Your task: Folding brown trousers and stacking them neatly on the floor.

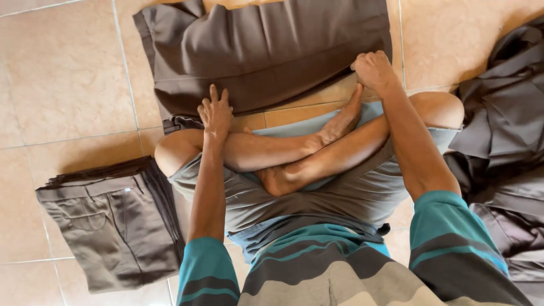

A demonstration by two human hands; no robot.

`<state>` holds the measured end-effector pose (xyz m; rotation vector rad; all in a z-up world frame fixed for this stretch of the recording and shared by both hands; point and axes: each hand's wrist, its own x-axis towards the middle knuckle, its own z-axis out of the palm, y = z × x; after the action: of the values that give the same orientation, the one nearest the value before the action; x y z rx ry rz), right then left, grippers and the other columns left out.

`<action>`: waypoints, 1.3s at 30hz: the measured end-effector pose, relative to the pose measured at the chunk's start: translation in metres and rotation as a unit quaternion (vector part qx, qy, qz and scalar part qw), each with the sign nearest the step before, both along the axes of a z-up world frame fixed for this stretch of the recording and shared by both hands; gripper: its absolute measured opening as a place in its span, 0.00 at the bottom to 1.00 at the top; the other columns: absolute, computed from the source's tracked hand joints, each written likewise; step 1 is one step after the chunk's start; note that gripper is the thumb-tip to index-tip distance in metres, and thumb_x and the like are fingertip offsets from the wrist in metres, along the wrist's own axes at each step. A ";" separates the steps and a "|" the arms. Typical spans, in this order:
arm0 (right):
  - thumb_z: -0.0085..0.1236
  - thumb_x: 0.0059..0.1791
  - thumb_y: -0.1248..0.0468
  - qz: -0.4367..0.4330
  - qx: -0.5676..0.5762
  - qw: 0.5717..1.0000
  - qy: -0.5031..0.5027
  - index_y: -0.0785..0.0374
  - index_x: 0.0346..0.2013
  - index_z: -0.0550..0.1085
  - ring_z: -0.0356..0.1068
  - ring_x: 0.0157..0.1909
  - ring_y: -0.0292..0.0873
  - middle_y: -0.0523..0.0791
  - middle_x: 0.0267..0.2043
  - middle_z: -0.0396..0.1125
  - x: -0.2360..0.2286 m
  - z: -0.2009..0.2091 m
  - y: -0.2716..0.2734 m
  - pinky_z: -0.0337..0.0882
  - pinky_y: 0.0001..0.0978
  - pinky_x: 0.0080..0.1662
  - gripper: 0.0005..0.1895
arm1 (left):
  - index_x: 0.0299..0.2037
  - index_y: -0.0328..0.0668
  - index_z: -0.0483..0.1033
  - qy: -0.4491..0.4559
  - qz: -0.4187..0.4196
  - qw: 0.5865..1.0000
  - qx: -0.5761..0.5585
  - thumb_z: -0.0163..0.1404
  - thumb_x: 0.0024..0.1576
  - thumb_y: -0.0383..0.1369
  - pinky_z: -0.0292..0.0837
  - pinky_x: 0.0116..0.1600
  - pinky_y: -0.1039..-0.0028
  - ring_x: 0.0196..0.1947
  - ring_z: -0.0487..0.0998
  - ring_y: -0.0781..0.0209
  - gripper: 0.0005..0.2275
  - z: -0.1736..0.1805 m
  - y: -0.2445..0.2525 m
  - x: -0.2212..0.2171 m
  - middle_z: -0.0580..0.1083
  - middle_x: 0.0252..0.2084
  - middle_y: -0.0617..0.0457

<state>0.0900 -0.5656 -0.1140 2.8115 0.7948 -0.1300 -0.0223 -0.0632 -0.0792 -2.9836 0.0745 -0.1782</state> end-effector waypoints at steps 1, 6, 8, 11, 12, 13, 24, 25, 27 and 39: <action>0.54 0.38 0.69 -0.027 0.054 0.995 0.081 0.46 0.39 0.81 0.73 0.46 0.48 0.39 0.45 0.70 0.003 0.011 -0.001 0.67 0.45 0.49 0.20 | 0.68 0.64 0.62 0.126 0.065 0.990 0.008 0.60 0.52 0.42 0.73 0.43 0.54 0.46 0.73 0.44 0.31 -0.021 0.007 0.006 0.51 0.75 0.53; 0.50 0.57 0.40 -0.086 0.303 0.918 0.243 0.67 0.30 0.81 0.70 0.39 0.45 0.46 0.32 0.70 -0.002 0.046 -0.002 0.65 0.41 0.42 0.32 | 0.77 0.70 0.47 0.320 0.188 0.927 -0.047 0.50 0.61 0.43 0.71 0.53 0.44 0.60 0.70 0.30 0.34 0.003 0.025 0.023 0.35 0.81 0.62; 0.37 0.57 0.57 -0.271 0.326 0.903 0.065 0.68 0.27 0.67 0.67 0.37 0.65 0.57 0.33 0.69 -0.002 0.041 0.000 0.61 0.57 0.39 0.21 | 0.79 0.62 0.45 0.309 0.216 0.924 -0.069 0.46 0.57 0.29 0.73 0.48 0.49 0.53 0.77 0.32 0.37 0.001 0.036 0.026 0.30 0.81 0.56; 0.46 0.58 0.47 -0.396 0.336 0.847 0.110 0.68 0.47 0.63 0.67 0.43 0.64 0.56 0.42 0.68 -0.002 0.049 0.006 0.63 0.59 0.40 0.23 | 0.78 0.48 0.48 0.257 0.202 0.944 -0.051 0.44 0.59 0.28 0.76 0.39 0.51 0.41 0.82 0.34 0.34 -0.035 0.047 0.018 0.34 0.80 0.42; 0.46 0.58 0.47 -0.398 0.338 0.846 0.110 0.68 0.47 0.63 0.67 0.43 0.64 0.56 0.42 0.68 0.002 0.034 0.005 0.63 0.59 0.40 0.23 | 0.78 0.48 0.48 0.257 0.199 0.944 -0.048 0.44 0.59 0.28 0.76 0.39 0.51 0.41 0.82 0.34 0.34 -0.038 0.046 0.019 0.34 0.80 0.42; 0.56 0.54 0.47 -0.392 0.315 0.852 0.146 0.66 0.46 0.64 0.69 0.44 0.63 0.56 0.43 0.69 0.007 0.019 0.003 0.65 0.57 0.41 0.24 | 0.78 0.47 0.46 0.263 0.209 0.941 -0.046 0.40 0.64 0.32 0.77 0.40 0.51 0.44 0.81 0.34 0.30 -0.043 0.044 0.020 0.33 0.79 0.40; 0.61 0.52 0.48 -0.479 0.410 0.755 0.182 0.55 0.38 0.60 0.67 0.38 0.42 0.41 0.36 0.67 0.015 0.055 0.022 0.67 0.39 0.40 0.22 | 0.74 0.39 0.56 0.170 0.254 0.952 0.009 0.58 0.48 0.22 0.77 0.36 0.61 0.36 0.84 0.46 0.39 -0.053 0.032 0.027 0.41 0.77 0.30; 0.60 0.53 0.49 -0.457 0.392 0.770 0.212 0.54 0.29 0.58 0.61 0.32 0.39 0.38 0.29 0.60 0.015 0.056 0.025 0.61 0.36 0.37 0.22 | 0.68 0.45 0.64 0.083 0.195 0.977 0.033 0.58 0.47 0.24 0.74 0.39 0.59 0.37 0.79 0.47 0.35 -0.050 0.025 0.018 0.47 0.75 0.35; 0.59 0.54 0.50 -0.434 0.372 0.783 0.244 0.53 0.19 0.56 0.55 0.27 0.35 0.36 0.21 0.53 0.015 0.045 0.025 0.55 0.33 0.33 0.26 | 0.63 0.51 0.71 -0.004 0.134 0.989 0.058 0.59 0.45 0.27 0.71 0.42 0.56 0.38 0.75 0.48 0.30 -0.046 0.015 0.011 0.53 0.74 0.41; 0.68 0.49 0.61 -0.516 0.410 0.708 0.255 0.49 0.23 0.52 0.55 0.28 0.38 0.39 0.23 0.51 0.008 0.079 0.037 0.58 0.35 0.27 0.28 | 0.71 0.34 0.60 0.184 0.150 0.970 -0.045 0.44 0.58 0.26 0.77 0.46 0.57 0.43 0.83 0.43 0.27 -0.091 0.027 0.035 0.58 0.70 0.32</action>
<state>0.0983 -0.5288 -0.0351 3.6978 -1.1137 -0.9567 0.0124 -0.0360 -0.1704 -3.0272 -0.3516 0.4169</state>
